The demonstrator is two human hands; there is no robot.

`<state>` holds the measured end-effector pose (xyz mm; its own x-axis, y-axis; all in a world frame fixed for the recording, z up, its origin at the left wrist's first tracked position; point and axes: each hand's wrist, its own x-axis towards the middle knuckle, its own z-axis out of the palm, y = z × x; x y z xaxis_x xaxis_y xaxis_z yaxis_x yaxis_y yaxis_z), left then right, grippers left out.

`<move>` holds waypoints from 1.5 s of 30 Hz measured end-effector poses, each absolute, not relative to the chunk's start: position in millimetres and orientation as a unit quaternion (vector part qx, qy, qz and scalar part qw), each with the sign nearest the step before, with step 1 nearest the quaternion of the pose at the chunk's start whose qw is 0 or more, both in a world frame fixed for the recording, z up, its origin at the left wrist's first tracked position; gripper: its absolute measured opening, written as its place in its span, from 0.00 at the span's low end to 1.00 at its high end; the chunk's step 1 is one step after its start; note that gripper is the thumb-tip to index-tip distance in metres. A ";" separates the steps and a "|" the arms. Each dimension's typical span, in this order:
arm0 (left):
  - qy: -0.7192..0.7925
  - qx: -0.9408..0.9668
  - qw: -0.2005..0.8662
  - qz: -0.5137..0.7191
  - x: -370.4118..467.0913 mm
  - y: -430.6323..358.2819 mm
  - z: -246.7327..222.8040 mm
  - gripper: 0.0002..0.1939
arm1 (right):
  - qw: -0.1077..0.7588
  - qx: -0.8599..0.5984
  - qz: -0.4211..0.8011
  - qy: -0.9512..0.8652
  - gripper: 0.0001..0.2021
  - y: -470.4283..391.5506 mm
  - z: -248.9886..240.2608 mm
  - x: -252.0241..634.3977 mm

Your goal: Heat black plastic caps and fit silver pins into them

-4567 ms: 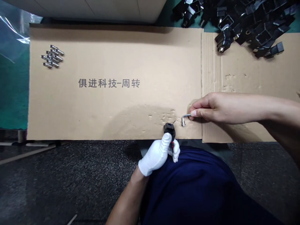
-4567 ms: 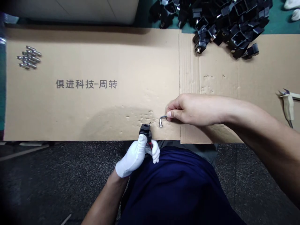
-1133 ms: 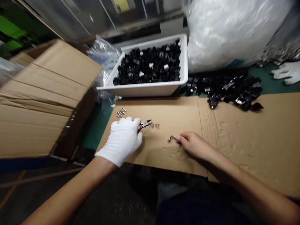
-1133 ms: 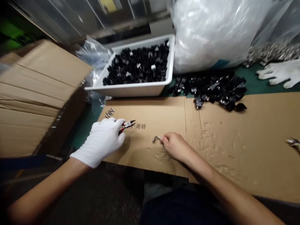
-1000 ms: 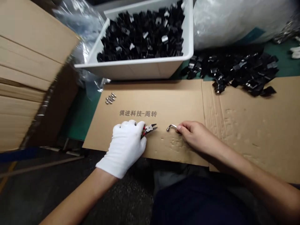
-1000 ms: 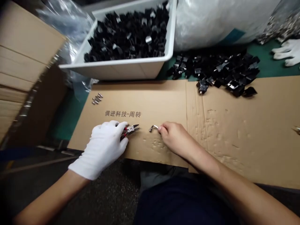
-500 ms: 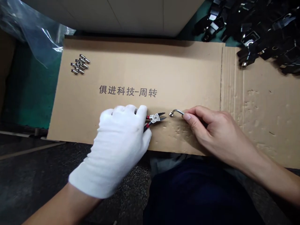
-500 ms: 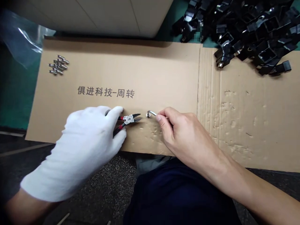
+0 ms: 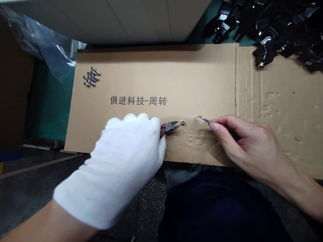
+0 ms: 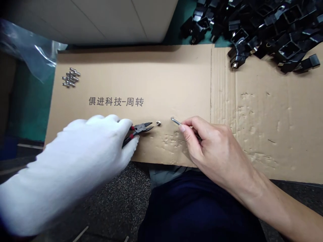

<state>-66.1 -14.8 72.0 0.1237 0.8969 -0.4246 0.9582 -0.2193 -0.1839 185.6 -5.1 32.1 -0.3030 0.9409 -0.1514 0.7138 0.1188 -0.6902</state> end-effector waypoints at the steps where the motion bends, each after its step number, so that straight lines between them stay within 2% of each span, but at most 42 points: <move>1: 0.618 0.749 0.058 -0.231 -63.1 -12.3 76.1 0.20 | 0.162 -0.571 0.348 -0.726 0.08 -7.1 30.4 188.6; 11: 0.565 0.791 0.029 -0.235 -32.7 16.2 106.0 0.16 | 0.170 -0.574 0.351 -0.720 0.10 -18.5 11.5 214.2; 17: 0.525 0.787 -0.015 -0.324 -26.0 22.2 106.2 0.17 | 0.164 -0.559 0.354 -0.731 0.11 -16.9 5.8 218.2; 25: 0.510 0.762 -0.017 -0.399 -11.6 31.8 112.4 0.12 | 0.181 -0.535 0.378 -0.733 0.10 -17.1 6.2 219.3; 30: 0.528 0.757 0.008 -0.384 -16.2 35.5 106.1 0.13 | 0.217 -0.511 0.384 -0.738 0.09 -16.3 8.5 223.5; 33: 0.576 0.748 0.096 -0.315 -26.7 31.8 96.4 0.12 | 0.237 -0.517 0.340 -0.749 0.10 -13.3 7.9 235.9; 37: 0.647 0.666 0.313 -0.197 -33.8 18.0 87.1 0.16 | 0.233 -0.559 0.187 -0.774 0.11 2.2 -0.5 271.0; 41: 0.665 0.565 0.478 -0.101 -24.9 2.0 85.9 0.19 | 0.222 -0.576 0.061 -0.785 0.11 20.8 -7.5 305.5; 43: 0.649 0.511 0.560 -0.064 -17.1 -5.3 86.6 0.19 | 0.255 -0.574 0.061 -0.776 0.13 21.2 -4.1 308.3; 45: 0.630 0.462 0.623 -0.035 -9.6 -12.6 87.1 0.18 | 0.308 -0.560 0.132 -0.757 0.12 13.5 4.4 298.5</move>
